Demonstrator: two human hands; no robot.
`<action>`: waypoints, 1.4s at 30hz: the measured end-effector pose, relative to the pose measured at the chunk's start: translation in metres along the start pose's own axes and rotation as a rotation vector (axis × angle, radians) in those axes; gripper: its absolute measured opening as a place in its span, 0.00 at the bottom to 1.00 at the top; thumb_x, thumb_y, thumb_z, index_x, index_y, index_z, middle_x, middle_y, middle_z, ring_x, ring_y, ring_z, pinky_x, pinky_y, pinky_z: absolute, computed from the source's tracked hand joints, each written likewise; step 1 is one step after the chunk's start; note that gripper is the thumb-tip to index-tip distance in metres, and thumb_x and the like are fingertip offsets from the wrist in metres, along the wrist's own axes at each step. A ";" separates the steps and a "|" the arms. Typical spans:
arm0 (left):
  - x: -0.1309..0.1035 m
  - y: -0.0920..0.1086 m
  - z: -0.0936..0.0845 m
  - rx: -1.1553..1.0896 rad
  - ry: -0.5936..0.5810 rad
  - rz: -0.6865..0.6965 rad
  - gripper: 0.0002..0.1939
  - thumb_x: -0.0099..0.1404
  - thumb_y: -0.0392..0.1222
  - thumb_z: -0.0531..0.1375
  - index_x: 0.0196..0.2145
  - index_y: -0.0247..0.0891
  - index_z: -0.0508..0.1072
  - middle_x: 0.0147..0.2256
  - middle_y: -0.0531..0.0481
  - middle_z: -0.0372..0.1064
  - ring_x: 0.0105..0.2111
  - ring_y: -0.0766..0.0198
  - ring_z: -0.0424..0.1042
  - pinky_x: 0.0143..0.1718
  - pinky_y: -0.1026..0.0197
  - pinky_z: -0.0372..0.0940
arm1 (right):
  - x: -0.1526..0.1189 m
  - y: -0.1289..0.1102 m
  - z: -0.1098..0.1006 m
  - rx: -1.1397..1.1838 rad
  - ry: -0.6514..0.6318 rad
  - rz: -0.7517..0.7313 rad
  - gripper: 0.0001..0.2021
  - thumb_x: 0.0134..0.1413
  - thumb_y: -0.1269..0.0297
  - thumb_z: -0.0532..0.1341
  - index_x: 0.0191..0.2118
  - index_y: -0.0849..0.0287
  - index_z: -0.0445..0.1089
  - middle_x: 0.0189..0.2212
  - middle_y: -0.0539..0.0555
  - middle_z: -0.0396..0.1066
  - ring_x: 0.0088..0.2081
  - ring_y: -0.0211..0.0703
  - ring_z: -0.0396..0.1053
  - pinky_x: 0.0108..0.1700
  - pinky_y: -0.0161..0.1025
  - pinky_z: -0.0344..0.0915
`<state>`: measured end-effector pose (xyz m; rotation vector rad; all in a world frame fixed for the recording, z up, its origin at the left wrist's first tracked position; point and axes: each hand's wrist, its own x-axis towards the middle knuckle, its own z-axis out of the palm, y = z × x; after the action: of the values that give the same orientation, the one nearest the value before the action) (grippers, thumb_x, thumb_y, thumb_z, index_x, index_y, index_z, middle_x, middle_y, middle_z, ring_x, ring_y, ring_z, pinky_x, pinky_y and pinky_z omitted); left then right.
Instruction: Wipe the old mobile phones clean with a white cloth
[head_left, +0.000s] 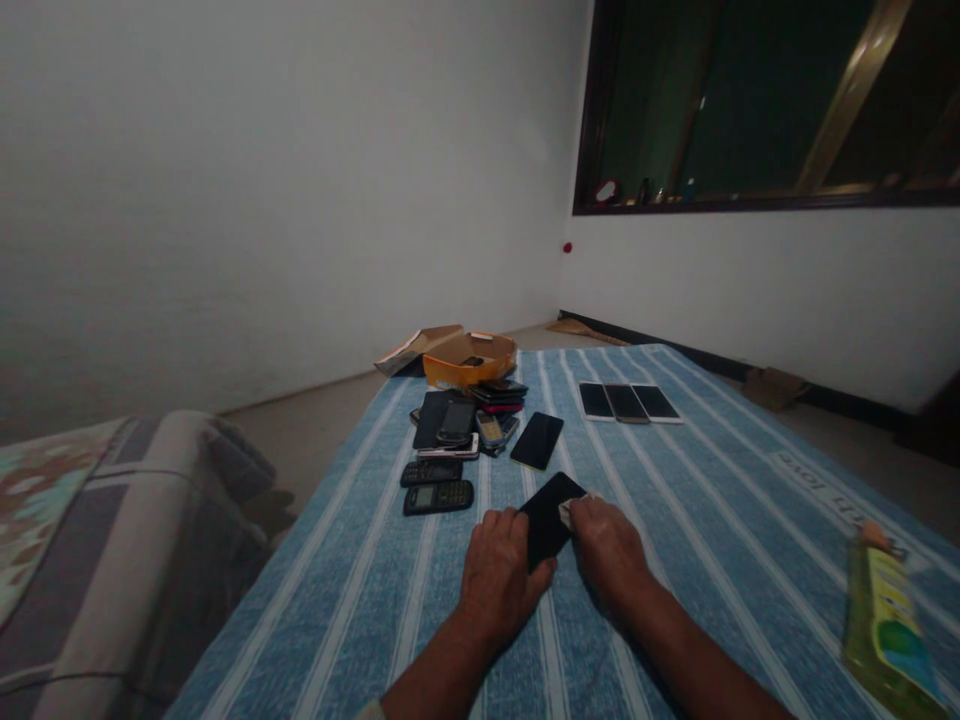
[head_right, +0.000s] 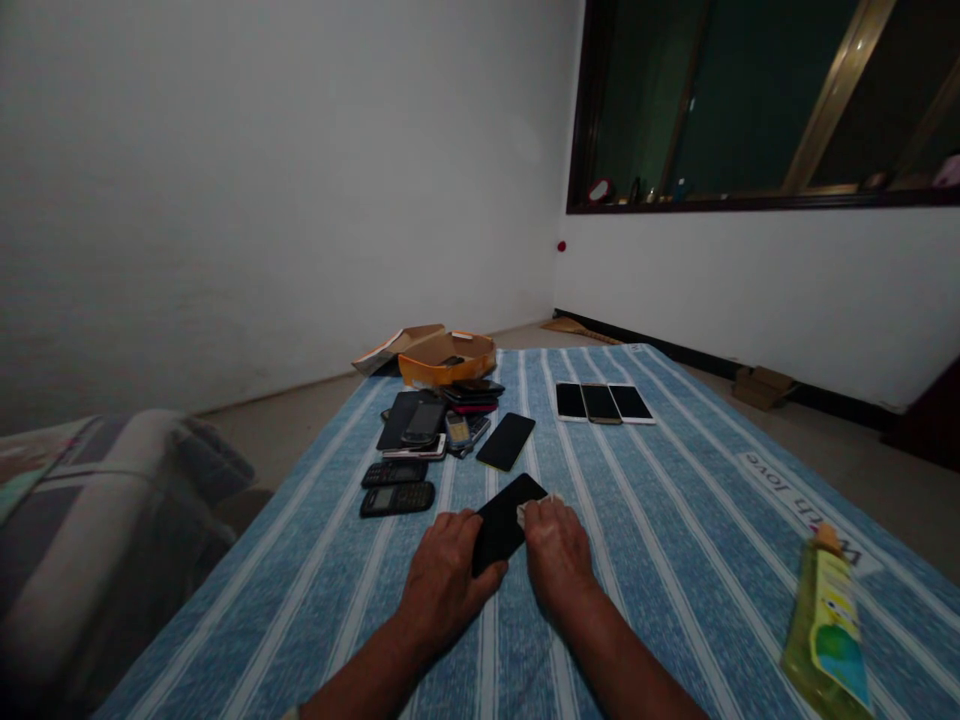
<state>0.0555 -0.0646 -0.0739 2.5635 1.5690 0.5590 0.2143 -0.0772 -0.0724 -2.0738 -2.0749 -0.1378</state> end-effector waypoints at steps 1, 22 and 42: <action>0.000 0.000 0.000 -0.002 0.002 -0.001 0.12 0.58 0.42 0.63 0.40 0.36 0.71 0.41 0.44 0.71 0.44 0.50 0.67 0.47 0.50 0.63 | -0.001 -0.001 0.002 -0.007 0.009 -0.012 0.16 0.61 0.78 0.51 0.43 0.61 0.74 0.43 0.60 0.75 0.45 0.49 0.72 0.46 0.39 0.62; 0.001 0.001 -0.004 0.029 -0.016 0.006 0.11 0.61 0.42 0.61 0.40 0.35 0.71 0.42 0.42 0.72 0.43 0.50 0.67 0.46 0.50 0.63 | -0.017 -0.023 0.004 0.028 0.022 -0.104 0.14 0.60 0.77 0.54 0.47 0.63 0.73 0.47 0.63 0.74 0.52 0.53 0.69 0.55 0.43 0.60; 0.001 0.000 0.000 0.012 0.009 0.013 0.10 0.60 0.42 0.61 0.39 0.37 0.70 0.41 0.44 0.71 0.43 0.50 0.67 0.46 0.51 0.62 | -0.014 -0.014 -0.002 0.073 -0.004 -0.067 0.13 0.62 0.77 0.53 0.45 0.62 0.74 0.47 0.62 0.73 0.50 0.50 0.70 0.53 0.40 0.61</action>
<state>0.0553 -0.0640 -0.0735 2.5850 1.5648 0.5648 0.2001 -0.0911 -0.0717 -1.9654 -2.1203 -0.0669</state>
